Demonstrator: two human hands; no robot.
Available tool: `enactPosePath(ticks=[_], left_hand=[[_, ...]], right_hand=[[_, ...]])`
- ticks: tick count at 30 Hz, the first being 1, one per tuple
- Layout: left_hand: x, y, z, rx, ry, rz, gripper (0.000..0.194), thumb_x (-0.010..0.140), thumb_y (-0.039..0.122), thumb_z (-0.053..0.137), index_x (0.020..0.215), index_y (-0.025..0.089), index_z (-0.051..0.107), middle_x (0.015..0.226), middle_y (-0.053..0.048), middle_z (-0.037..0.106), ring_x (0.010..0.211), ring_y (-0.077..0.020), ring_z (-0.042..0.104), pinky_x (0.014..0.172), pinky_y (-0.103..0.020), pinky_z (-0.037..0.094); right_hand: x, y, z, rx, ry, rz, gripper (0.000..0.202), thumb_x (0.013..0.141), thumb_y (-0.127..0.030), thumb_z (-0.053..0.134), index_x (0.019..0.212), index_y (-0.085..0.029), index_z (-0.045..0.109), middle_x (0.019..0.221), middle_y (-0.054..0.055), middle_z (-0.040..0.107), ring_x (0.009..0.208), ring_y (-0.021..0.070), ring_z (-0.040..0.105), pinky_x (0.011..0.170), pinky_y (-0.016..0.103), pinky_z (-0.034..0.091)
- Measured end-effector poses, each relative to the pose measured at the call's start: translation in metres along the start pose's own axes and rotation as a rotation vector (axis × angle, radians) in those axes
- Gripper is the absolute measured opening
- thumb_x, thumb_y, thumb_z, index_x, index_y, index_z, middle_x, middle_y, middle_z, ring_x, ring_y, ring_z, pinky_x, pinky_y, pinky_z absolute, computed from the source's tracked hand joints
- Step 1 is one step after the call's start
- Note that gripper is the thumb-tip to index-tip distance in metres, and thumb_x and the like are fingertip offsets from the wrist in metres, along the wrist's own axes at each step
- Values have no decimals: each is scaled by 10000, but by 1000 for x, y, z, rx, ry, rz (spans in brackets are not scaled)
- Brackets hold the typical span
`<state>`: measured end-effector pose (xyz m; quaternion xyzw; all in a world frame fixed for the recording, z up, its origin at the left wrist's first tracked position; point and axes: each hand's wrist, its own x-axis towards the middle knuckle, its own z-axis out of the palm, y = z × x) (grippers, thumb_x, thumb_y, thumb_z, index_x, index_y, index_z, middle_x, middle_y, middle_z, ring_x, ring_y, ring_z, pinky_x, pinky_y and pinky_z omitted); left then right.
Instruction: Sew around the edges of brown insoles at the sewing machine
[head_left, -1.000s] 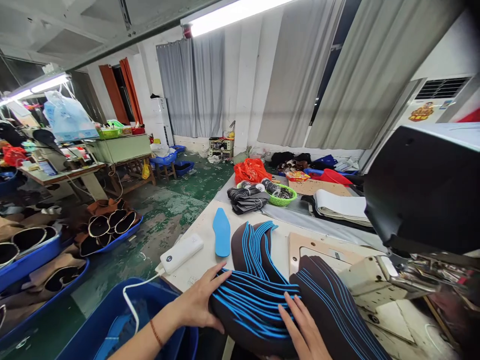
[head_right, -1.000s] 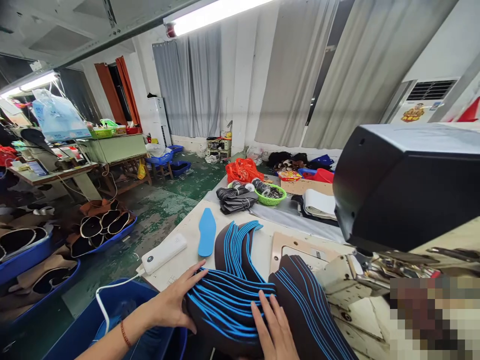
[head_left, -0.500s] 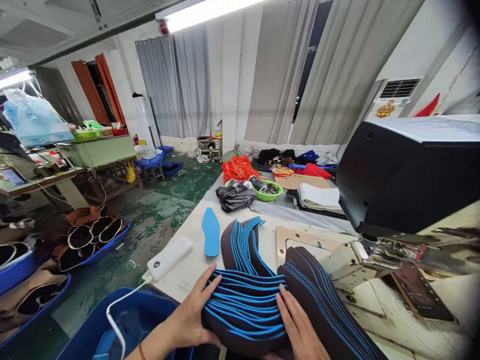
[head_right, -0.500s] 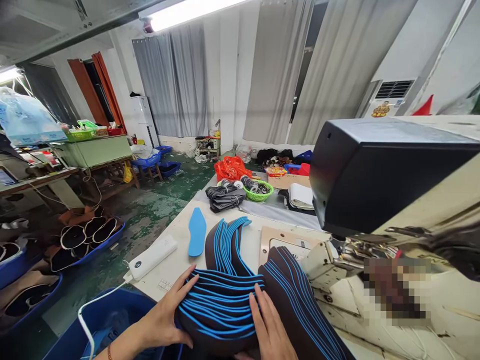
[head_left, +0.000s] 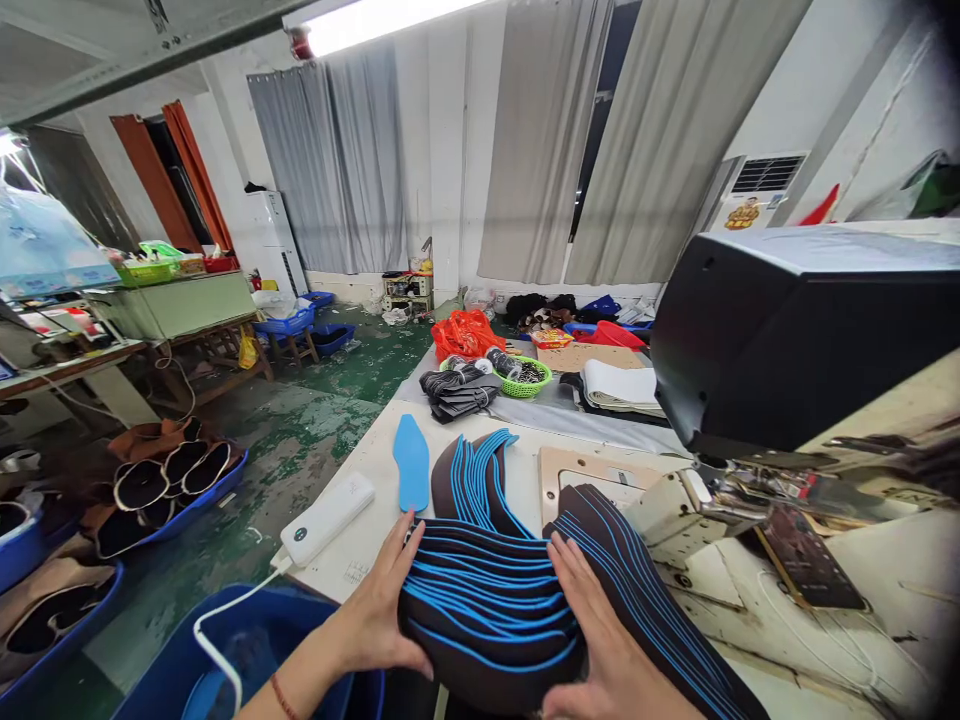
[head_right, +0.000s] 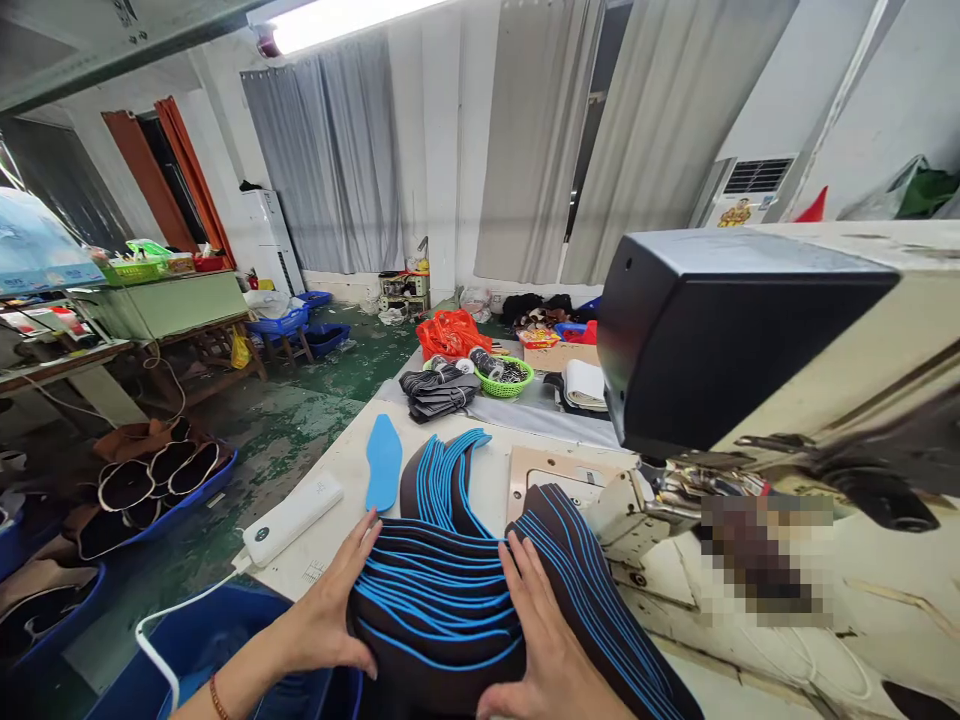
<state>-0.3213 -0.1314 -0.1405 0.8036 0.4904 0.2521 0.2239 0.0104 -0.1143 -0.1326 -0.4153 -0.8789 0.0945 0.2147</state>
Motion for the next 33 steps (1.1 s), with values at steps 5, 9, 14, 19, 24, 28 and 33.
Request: enactPosePath(ticks=[5,9,14,19,24,28,33], left_hand=[[14,-9,-9,57,-66,61,1448,368,635,841,1485,348,-34,1521,-182,151,1408,-479,104,1091,-679,189],[15,-3,-9,24,-32,90,1352,391,615,849,1478,358,87,1422,-155,264,1343,-438,294,1084,-604,295],[6,7,-9,38,-131,162,1339,420,614,839,1485,344,74,1486,-162,247,1348,-450,255,1078,-631,279],[9,7,-20,184,-92,81,1043,589,579,777,1455,341,247,1436,-128,401,1314,-400,330,1089,-615,263],[18,9,-15,175,-83,-21,1174,461,485,869,1451,279,274,1414,-141,401,1267,-381,379,1060,-555,340],[22,13,-4,255,158,-157,1010,560,339,843,1427,322,325,1371,-97,452,1221,-362,380,1027,-550,356],[22,16,-9,225,93,-166,1074,538,312,846,1452,316,282,1412,-107,421,1275,-381,348,1071,-582,295]], right_hand=[[4,-2,-8,16,-47,-82,1127,576,-330,851,1510,-159,243,1369,165,461,1332,322,419,1010,358,469],[-2,-7,1,40,15,-87,1056,618,-233,800,1511,-163,242,1317,146,506,1206,289,548,960,339,507],[-7,-8,19,37,154,-172,1055,605,-383,824,1488,-165,288,1332,173,486,1236,362,475,951,461,494],[-3,-15,15,-106,179,-186,737,709,-221,745,1391,-190,467,1323,135,543,1222,319,492,972,434,485],[2,-19,18,-193,115,-107,893,608,-106,717,1439,-195,404,1357,151,526,1194,336,526,932,451,514],[-5,-24,33,-248,169,-184,843,715,-396,725,1444,-145,383,1458,243,383,1308,465,371,915,596,476],[-11,-21,35,-307,254,-223,585,816,-138,606,1377,-243,481,1479,194,378,1347,432,337,926,581,462]])
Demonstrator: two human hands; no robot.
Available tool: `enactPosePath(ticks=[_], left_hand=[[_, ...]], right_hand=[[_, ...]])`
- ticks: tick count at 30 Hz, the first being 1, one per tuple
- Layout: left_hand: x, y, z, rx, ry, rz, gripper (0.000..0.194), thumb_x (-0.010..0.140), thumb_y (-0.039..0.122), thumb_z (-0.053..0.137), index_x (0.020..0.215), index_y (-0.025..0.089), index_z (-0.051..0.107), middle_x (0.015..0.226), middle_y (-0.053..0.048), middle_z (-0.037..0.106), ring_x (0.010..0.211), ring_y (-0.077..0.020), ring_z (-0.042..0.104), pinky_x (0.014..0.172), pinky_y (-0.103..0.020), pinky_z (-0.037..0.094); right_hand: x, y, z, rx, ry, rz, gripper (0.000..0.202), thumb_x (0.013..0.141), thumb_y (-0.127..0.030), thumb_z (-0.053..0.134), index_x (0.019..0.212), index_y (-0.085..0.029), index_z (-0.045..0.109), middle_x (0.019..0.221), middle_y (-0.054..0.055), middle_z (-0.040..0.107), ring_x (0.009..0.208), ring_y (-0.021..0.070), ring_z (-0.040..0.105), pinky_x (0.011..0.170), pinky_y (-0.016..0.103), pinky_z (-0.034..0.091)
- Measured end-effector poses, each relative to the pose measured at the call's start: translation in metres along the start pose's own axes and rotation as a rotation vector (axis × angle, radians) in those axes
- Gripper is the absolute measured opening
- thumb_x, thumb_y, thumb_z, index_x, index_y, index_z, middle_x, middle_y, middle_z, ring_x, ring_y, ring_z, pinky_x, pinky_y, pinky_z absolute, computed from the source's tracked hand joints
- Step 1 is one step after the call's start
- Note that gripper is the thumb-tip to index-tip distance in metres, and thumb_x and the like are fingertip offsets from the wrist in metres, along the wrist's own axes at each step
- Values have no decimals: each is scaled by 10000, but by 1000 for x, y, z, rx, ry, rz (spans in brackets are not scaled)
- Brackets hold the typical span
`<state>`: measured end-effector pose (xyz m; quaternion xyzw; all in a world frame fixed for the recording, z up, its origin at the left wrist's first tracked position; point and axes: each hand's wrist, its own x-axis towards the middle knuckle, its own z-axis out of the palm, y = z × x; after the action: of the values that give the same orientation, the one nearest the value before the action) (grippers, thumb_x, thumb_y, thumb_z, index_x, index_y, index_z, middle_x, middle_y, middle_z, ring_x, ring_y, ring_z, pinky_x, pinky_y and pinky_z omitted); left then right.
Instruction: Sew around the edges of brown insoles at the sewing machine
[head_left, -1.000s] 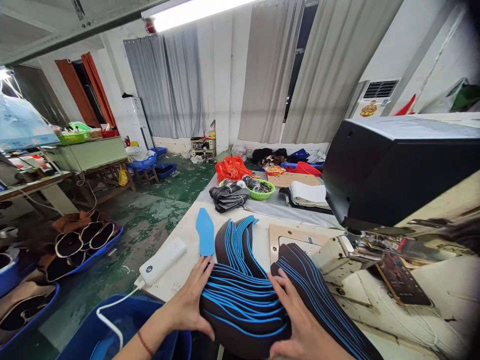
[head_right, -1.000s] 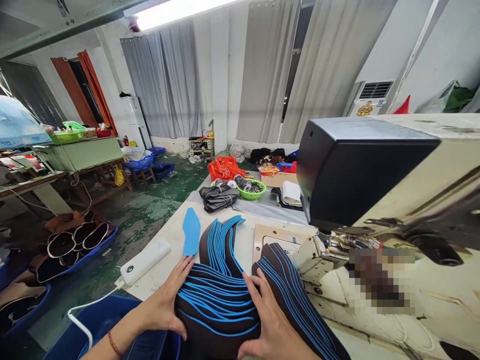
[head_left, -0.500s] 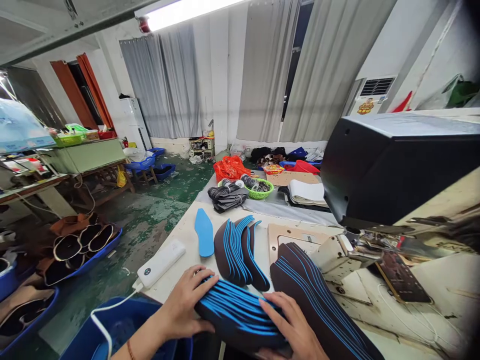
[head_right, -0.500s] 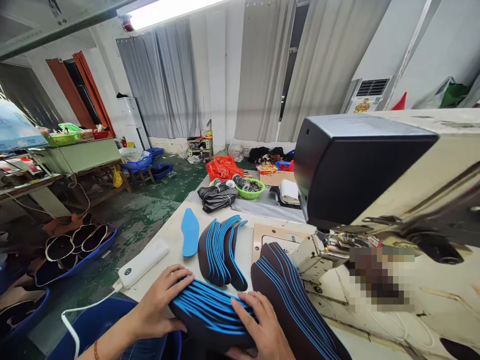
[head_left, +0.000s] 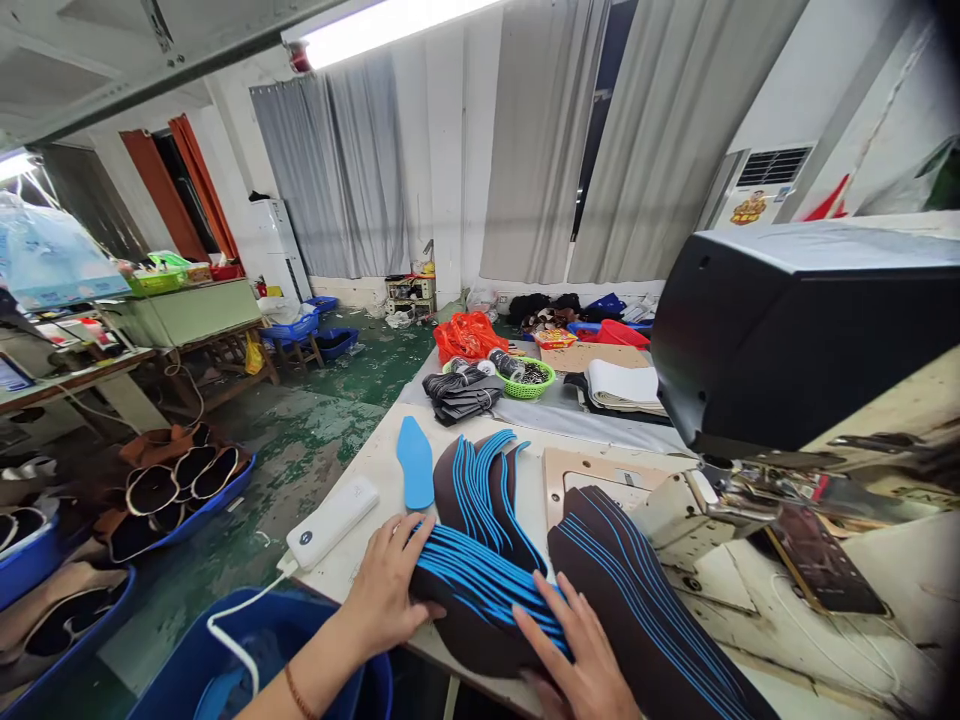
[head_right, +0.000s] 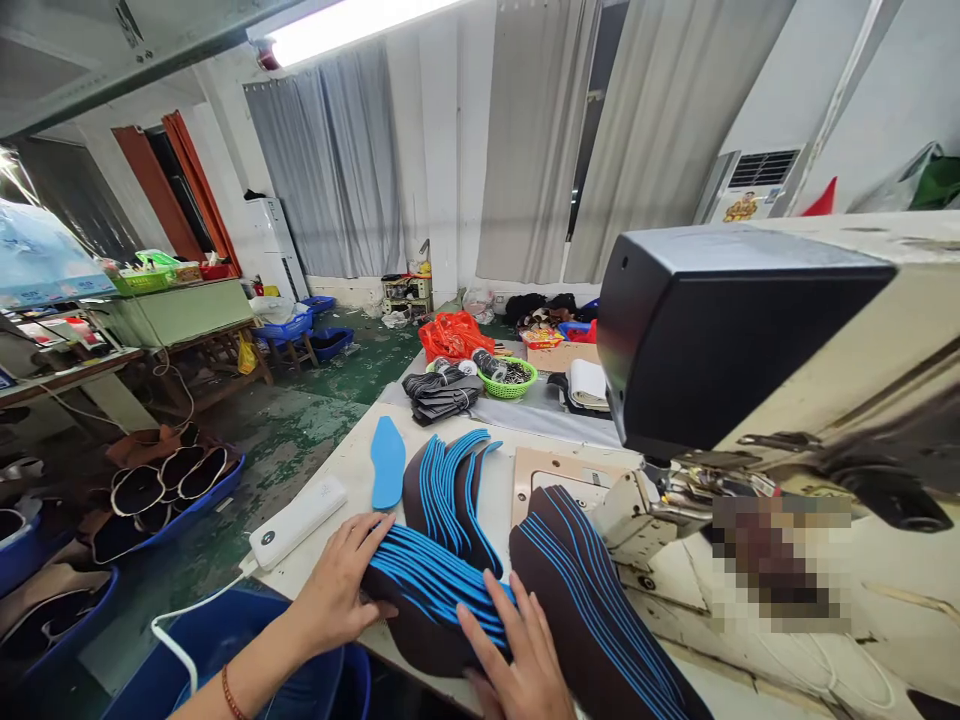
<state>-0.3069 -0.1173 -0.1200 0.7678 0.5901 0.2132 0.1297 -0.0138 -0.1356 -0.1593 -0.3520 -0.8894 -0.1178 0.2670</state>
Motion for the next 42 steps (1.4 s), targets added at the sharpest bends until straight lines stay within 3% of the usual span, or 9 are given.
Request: enactPosePath(ticks=[7,13,20,23,26,29,33,37,42], left_hand=[[-6,-8,-12,-282,-178,14,1180,526,407,859,1487,276,187,1524,-138,248,1396,-363,225,1139,-552,224],[0,-20,-27,-621,-230,32,994,668,777,549,1466,243,288,1492,-122,384,1371,-326,329,1152,-509,195],[1,-31,-25,-792,-211,52,798,855,723,147,1466,231,296,1457,-87,452,1354,-255,380,1152,-454,228],[-2,-28,-26,-740,-220,73,957,707,826,392,1453,231,325,1476,-107,410,1359,-312,354,1150,-483,219],[-6,-22,-23,-572,-242,66,1053,571,658,747,1448,256,325,1502,-123,333,1377,-354,295,1152,-520,187],[-8,-16,-18,-422,-236,60,1010,601,397,825,1451,298,288,1474,-112,323,1354,-324,330,1138,-493,250],[-7,-10,-21,-357,-208,170,978,540,321,861,1391,320,378,1306,-88,459,1182,-293,490,1036,-434,402],[-6,-7,-26,-297,-207,219,906,523,438,854,1319,291,447,1225,-94,487,1104,-282,523,975,-417,447],[-10,1,-19,-116,-155,214,977,462,532,831,1290,203,429,1277,-160,500,1224,-377,442,1074,-565,312]], right_hand=[[-2,11,-3,-130,149,-135,391,811,-220,648,1202,-233,657,1095,75,725,941,259,662,811,372,509],[13,4,-4,-56,156,-173,335,849,-88,539,1127,-198,689,897,80,716,864,236,655,833,395,484],[42,-12,-1,220,64,-18,212,878,-104,503,925,-181,695,779,75,619,692,199,585,627,322,479],[51,-14,-4,75,74,-2,326,818,-206,599,1140,-188,647,1077,161,633,946,316,608,762,436,491],[50,-10,-3,-71,19,-62,598,757,-184,617,1344,-161,509,1383,200,495,1242,421,449,935,549,397],[46,-2,-2,-88,-10,-166,613,746,-134,606,1349,-175,503,1366,154,544,1245,371,478,974,490,380],[53,11,-8,-12,-96,-100,868,664,-383,734,1434,-155,403,1448,194,433,1308,427,382,1018,554,321],[56,16,-7,48,-202,-70,997,630,-509,733,1475,-160,335,1178,170,622,1159,432,514,991,650,307],[45,14,5,-7,-123,-207,682,787,-189,591,1438,-211,388,944,76,700,805,275,656,829,517,480]])
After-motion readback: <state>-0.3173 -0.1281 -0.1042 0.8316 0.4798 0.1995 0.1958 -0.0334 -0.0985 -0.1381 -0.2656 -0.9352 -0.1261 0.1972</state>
